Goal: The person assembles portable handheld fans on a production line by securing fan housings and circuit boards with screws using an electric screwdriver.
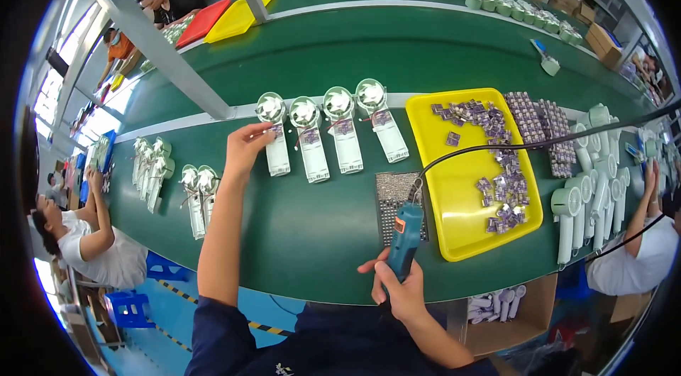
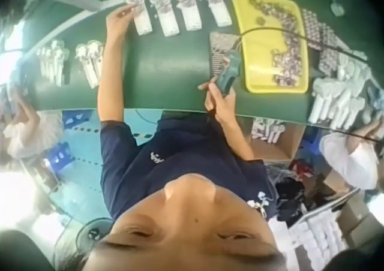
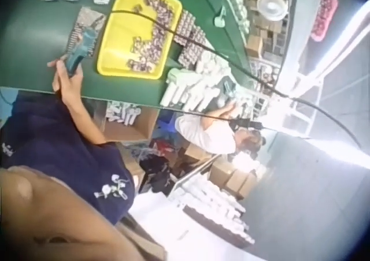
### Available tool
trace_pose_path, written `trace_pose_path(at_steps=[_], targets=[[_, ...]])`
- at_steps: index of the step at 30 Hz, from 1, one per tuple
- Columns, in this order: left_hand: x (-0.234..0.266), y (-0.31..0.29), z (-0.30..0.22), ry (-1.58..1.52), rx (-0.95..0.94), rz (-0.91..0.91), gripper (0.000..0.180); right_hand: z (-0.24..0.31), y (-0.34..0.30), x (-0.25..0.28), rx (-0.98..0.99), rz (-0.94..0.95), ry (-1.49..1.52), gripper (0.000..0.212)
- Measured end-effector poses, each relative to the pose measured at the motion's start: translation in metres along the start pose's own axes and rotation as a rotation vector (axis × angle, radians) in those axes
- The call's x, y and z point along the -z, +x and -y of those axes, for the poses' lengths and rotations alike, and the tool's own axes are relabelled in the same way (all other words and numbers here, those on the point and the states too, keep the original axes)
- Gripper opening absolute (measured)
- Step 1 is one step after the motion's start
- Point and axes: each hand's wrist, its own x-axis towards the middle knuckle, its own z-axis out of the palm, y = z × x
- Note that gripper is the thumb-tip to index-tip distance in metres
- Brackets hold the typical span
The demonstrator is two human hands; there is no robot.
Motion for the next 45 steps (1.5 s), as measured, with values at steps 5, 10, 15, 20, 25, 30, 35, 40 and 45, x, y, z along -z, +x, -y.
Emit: trace_pose_path(at_steps=[5, 10, 15, 20, 25, 30, 35, 40, 45], targets=[[-0.003, 0.005, -0.003, 0.031, 0.024, 0.068, 0.035, -0.003, -0.007, 0.007, 0.028, -0.009, 0.062, 0.023], [0.002, -0.095, -0.045, 0.661, -0.324, -0.337, 0.041, -0.004, -0.001, 0.020, 0.085, 0.016, 0.119, 0.026], [0.061, -0.149, -0.035, 1.087, -0.253, -0.580, 0.045, 0.002, 0.002, 0.014, 0.062, 0.019, 0.113, 0.024], [0.111, -0.150, -0.017, 0.968, -0.195, -0.284, 0.035, 0.001, -0.003, 0.016, -0.056, 0.016, -0.020, 0.021], [0.129, -0.150, -0.011, 0.924, -0.074, -0.129, 0.020, 0.013, -0.007, 0.014, -0.055, 0.088, 0.015, 0.025], [0.086, -0.161, -0.015, 0.899, -0.309, -0.143, 0.015, 0.091, -0.017, 0.047, 0.246, -0.219, -0.244, 0.024], [0.033, -0.173, -0.028, 0.781, -0.275, -0.114, 0.017, 0.169, 0.032, 0.101, 0.479, -0.464, -0.703, 0.026], [-0.015, -0.182, -0.031, 0.568, -0.370, -0.040, 0.020, 0.180, 0.076, 0.149, 0.571, -0.458, -1.235, 0.031], [-0.064, -0.194, -0.045, 0.483, -0.437, 0.147, 0.021, 0.168, 0.072, 0.130, 0.342, -0.511, -1.287, 0.032]])
